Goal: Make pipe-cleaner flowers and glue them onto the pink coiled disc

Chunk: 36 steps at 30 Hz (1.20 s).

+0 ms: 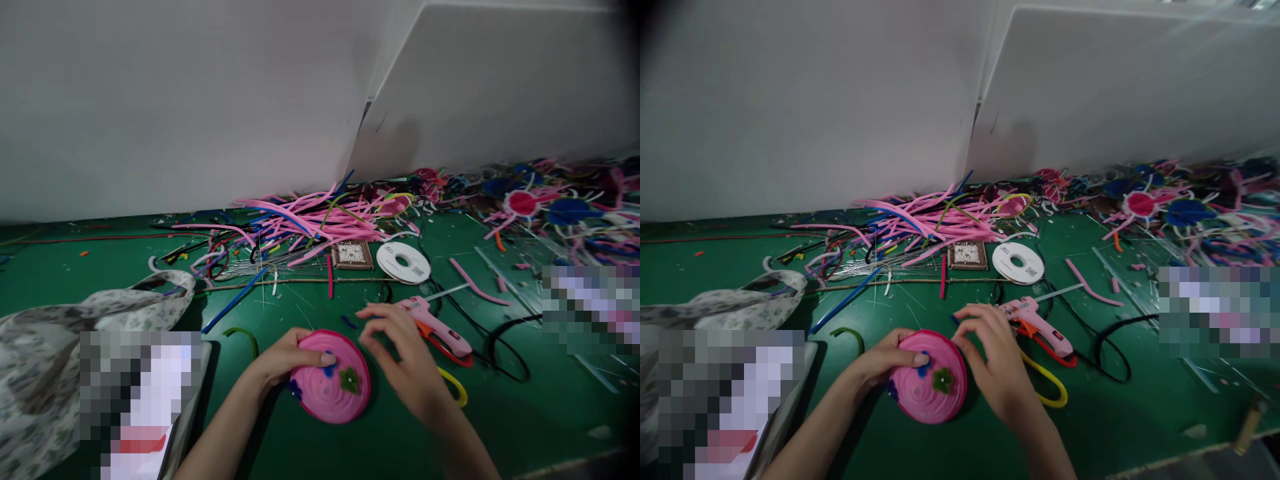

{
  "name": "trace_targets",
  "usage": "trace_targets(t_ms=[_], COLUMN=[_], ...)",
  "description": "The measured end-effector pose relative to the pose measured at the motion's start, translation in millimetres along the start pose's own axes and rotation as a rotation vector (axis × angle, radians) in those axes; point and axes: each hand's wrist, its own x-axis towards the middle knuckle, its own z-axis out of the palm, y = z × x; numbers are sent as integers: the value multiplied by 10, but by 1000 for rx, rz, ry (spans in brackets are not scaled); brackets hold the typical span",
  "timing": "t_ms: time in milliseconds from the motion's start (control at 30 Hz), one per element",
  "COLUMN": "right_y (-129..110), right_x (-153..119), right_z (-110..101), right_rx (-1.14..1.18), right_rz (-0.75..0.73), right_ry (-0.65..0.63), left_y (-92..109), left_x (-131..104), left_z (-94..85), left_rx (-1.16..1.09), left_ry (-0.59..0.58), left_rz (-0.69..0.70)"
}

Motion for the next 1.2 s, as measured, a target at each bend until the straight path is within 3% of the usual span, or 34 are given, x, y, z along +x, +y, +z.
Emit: trace_targets(t_ms=[100,333,533,667,733,833,967,1100,1200], right_y=[58,84,26,17,31,35,-35,-106,-77], right_x=[-69,-276,-488,-529,-511,-474,-464,-479,-498], right_z=[-11,100,72,-28,-38,16,138,236,270], right_rx=[46,173,223,215,409,729,838,1018,1069], right_rz=[55,205,534,577,581,619,672,685,682], right_ry=[200,350,589,763,715,443,155,7,-31], left_y=[1,-23,-16,10,18,1,-73,-152,-223], left_x=[3,24,87,91,74,34,-37,-154,-294], left_z=[-3,-5,7,45,94,200,366,507,553], left_rx=[-23,-150,-329,-405,-429,-462,-504,-533,-534], left_ry=[8,54,247,355,372,393,430,482,527], left_rz=[-15,28,137,170,177,193,228,250,245])
